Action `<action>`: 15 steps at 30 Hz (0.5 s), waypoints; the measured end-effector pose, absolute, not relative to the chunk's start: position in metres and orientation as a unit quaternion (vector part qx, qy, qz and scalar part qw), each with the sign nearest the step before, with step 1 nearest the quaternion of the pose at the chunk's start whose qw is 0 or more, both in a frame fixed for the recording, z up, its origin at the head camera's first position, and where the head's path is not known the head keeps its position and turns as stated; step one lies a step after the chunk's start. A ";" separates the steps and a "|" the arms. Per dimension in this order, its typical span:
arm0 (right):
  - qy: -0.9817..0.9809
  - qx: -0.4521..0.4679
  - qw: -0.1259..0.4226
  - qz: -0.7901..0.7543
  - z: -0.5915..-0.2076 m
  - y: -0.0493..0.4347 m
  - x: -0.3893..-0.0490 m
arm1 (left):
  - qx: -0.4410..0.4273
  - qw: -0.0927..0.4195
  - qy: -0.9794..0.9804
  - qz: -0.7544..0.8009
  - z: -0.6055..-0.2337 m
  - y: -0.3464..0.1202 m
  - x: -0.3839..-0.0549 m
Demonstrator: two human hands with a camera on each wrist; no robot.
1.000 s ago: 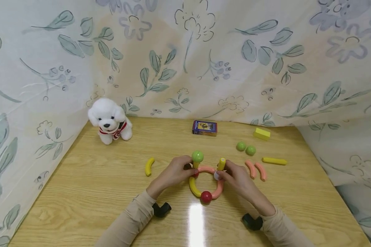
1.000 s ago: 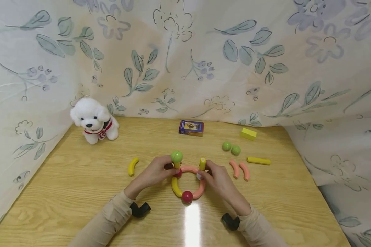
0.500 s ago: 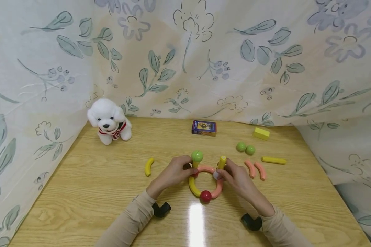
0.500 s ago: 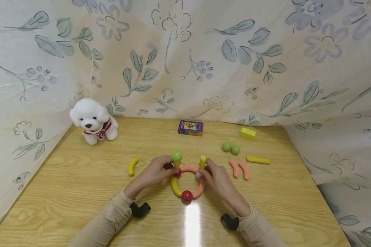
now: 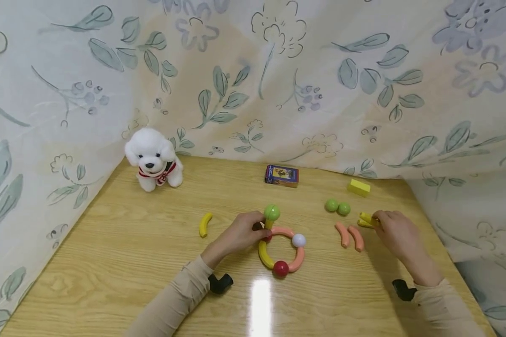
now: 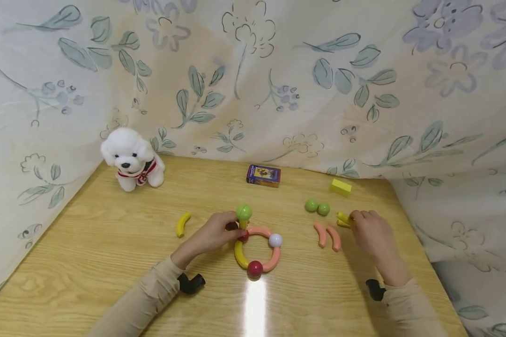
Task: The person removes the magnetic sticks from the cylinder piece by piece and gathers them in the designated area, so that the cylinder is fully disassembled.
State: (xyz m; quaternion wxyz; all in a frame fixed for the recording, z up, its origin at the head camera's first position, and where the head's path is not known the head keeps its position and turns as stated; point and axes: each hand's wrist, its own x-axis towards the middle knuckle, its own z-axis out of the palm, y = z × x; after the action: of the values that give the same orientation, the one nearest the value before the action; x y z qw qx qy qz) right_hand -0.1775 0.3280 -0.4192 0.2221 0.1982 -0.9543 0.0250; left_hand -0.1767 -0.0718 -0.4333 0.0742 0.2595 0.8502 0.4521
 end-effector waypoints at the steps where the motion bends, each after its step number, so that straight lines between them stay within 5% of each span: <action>1: -0.958 0.195 0.211 0.014 -0.420 0.334 -0.178 | 0.261 0.074 0.852 0.449 -0.433 -0.072 -0.177; 9: -0.977 0.164 0.130 -0.030 -0.432 0.347 -0.178 | 0.254 0.071 0.857 0.442 -0.433 -0.072 -0.176; 15: -0.975 0.159 0.152 -0.020 -0.436 0.345 -0.178 | 0.254 0.072 0.855 0.447 -0.432 -0.071 -0.176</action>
State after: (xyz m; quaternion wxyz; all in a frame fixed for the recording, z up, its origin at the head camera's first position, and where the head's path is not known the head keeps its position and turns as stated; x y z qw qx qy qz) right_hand -0.1779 0.3445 -0.4358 0.1522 0.1589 -0.9753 -0.0203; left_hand -0.1762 -0.0710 -0.4324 0.0715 0.2540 0.8548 0.4468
